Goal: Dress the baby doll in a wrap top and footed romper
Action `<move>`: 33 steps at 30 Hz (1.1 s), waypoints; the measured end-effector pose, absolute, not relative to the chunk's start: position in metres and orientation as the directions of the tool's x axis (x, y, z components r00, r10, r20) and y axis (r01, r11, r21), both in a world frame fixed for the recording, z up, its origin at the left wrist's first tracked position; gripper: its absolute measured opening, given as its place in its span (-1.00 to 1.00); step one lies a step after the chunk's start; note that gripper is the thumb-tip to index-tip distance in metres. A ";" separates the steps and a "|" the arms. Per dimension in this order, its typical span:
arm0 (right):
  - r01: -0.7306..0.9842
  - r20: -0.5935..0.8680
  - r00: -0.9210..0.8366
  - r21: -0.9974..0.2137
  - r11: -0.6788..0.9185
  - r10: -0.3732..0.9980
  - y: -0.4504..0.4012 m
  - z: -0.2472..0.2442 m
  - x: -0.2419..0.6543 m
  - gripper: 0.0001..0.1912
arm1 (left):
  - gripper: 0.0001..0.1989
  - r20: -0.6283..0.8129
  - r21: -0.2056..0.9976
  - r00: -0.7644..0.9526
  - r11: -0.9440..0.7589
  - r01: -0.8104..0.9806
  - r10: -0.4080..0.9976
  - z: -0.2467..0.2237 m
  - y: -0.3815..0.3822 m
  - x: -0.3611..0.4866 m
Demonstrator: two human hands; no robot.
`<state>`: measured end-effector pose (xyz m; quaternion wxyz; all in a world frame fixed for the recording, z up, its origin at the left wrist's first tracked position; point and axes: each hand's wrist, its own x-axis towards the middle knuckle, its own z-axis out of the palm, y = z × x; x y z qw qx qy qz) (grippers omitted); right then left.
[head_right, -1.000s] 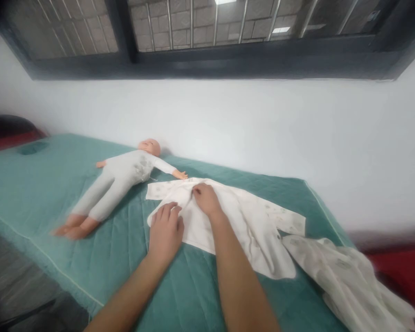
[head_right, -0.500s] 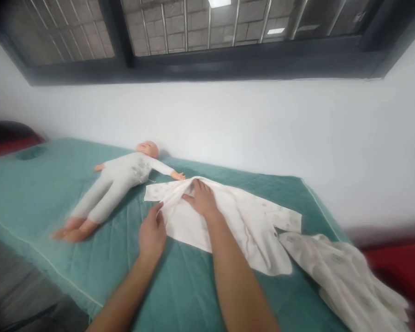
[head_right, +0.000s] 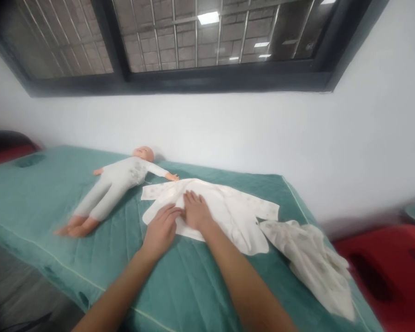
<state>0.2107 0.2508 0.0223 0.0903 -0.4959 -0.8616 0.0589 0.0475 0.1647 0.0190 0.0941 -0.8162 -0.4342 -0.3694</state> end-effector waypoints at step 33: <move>0.707 0.232 -0.242 -0.623 0.335 0.942 0.403 0.086 0.059 -0.34 | -0.54 0.193 0.636 -0.396 0.193 0.747 0.898 0.080 0.259 -0.249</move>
